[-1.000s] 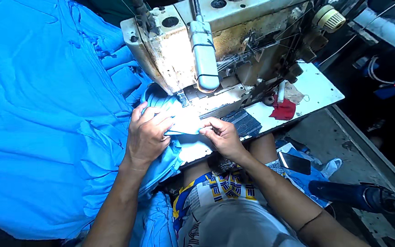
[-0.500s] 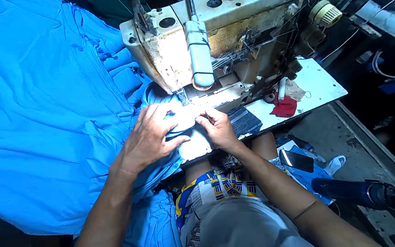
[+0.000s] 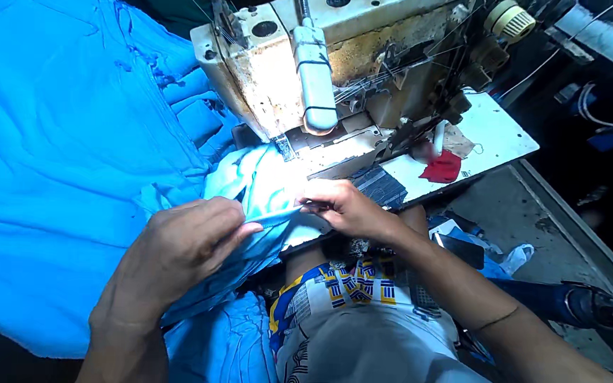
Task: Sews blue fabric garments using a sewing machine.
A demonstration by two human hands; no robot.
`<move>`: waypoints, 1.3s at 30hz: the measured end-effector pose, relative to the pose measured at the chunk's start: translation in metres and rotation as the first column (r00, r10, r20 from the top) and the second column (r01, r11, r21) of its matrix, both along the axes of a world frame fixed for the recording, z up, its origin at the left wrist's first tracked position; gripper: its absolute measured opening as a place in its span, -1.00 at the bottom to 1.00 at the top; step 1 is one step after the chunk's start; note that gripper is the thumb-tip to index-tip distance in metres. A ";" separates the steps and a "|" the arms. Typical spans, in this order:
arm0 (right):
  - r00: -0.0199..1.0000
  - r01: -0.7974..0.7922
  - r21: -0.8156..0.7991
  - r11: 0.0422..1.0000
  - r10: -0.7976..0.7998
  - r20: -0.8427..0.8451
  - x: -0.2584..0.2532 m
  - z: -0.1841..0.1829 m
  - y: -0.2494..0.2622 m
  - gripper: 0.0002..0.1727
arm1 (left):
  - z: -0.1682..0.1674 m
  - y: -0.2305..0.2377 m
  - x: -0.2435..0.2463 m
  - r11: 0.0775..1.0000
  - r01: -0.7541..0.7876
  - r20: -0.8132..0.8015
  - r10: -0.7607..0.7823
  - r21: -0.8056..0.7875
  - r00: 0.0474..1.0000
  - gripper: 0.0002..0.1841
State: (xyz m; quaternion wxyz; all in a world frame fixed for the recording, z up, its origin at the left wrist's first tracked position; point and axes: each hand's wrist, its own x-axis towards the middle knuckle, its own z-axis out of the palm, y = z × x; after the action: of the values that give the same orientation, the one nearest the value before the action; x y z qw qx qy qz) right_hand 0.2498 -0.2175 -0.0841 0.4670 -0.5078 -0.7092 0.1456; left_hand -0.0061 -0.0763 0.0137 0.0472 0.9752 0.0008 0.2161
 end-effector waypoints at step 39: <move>0.848 0.156 -0.093 0.983 -0.181 -0.498 -0.019 -0.048 -0.046 -0.83 | -0.068 -0.013 0.052 0.947 -0.215 -0.008 0.224 0.237 0.975 -0.89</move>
State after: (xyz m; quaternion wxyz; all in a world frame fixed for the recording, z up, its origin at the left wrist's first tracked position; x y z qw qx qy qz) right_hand 0.2311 -0.2638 -0.1325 0.6343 -0.5236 -0.5113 0.2491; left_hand 0.0459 -0.0892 -0.0540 -0.0926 0.9714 0.0846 0.2015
